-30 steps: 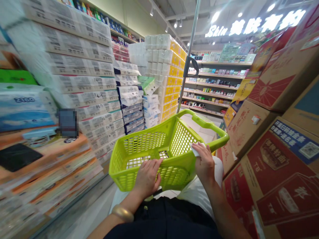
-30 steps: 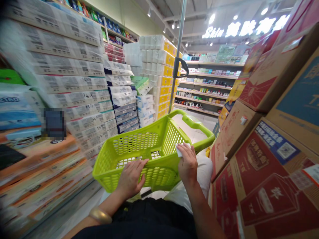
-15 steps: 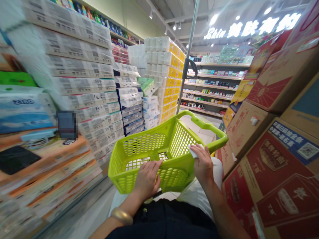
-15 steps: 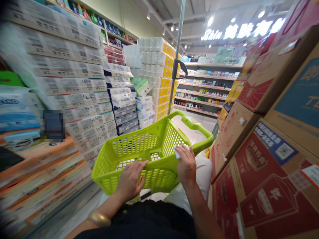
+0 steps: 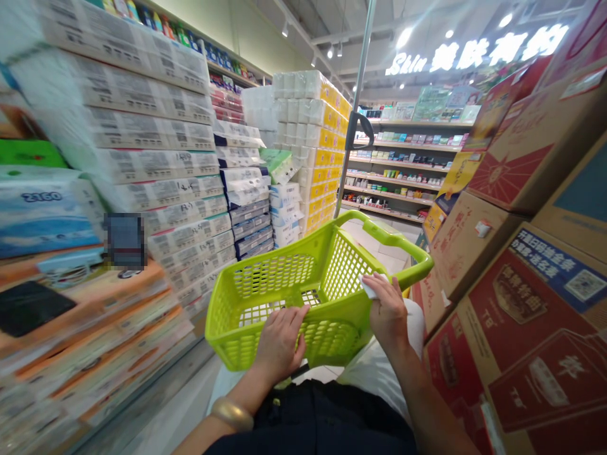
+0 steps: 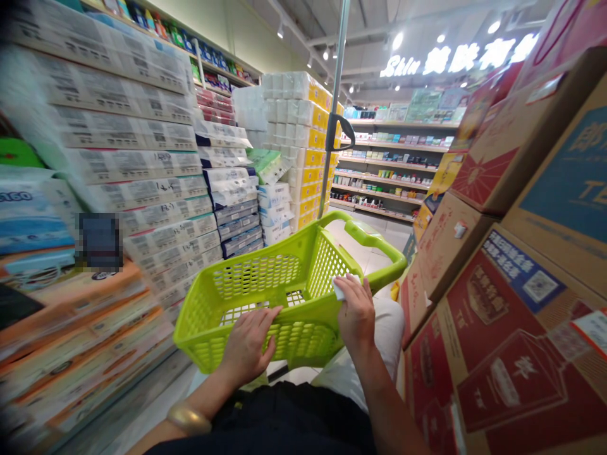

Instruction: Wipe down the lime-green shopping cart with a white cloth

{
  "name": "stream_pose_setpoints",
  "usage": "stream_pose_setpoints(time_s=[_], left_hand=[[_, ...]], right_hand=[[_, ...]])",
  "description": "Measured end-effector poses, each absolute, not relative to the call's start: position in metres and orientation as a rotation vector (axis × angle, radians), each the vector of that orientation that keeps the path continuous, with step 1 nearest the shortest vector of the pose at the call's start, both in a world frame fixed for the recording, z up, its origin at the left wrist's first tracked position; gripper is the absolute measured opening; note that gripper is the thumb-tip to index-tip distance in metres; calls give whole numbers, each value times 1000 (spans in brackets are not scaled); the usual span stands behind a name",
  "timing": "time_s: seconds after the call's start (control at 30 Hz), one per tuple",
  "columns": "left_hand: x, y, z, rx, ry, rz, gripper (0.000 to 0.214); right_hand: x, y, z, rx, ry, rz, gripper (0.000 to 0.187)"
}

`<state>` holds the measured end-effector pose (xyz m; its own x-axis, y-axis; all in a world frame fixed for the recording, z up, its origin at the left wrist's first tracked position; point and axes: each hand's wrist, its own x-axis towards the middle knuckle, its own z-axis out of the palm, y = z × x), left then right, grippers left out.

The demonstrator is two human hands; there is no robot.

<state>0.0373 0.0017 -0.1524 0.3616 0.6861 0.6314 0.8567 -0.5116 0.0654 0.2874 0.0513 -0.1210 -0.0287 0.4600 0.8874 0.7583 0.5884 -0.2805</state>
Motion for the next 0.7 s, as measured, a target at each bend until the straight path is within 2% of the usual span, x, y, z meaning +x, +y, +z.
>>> stream_pose_setpoints(time_s=[0.3,0.53,0.7], left_hand=[[37,2,-153,-2341,-1349,-890,56],[37,2,-152,-2338,-1349,-872,55],[36,3,-153,-2332,-1349,-874,54]], right_hand=[[261,41,-132,-965,-1844,-248,45],[290,52,-117,-1066,-1628,-338,47],[265,42,-126,-1006,-1816,-274,46]])
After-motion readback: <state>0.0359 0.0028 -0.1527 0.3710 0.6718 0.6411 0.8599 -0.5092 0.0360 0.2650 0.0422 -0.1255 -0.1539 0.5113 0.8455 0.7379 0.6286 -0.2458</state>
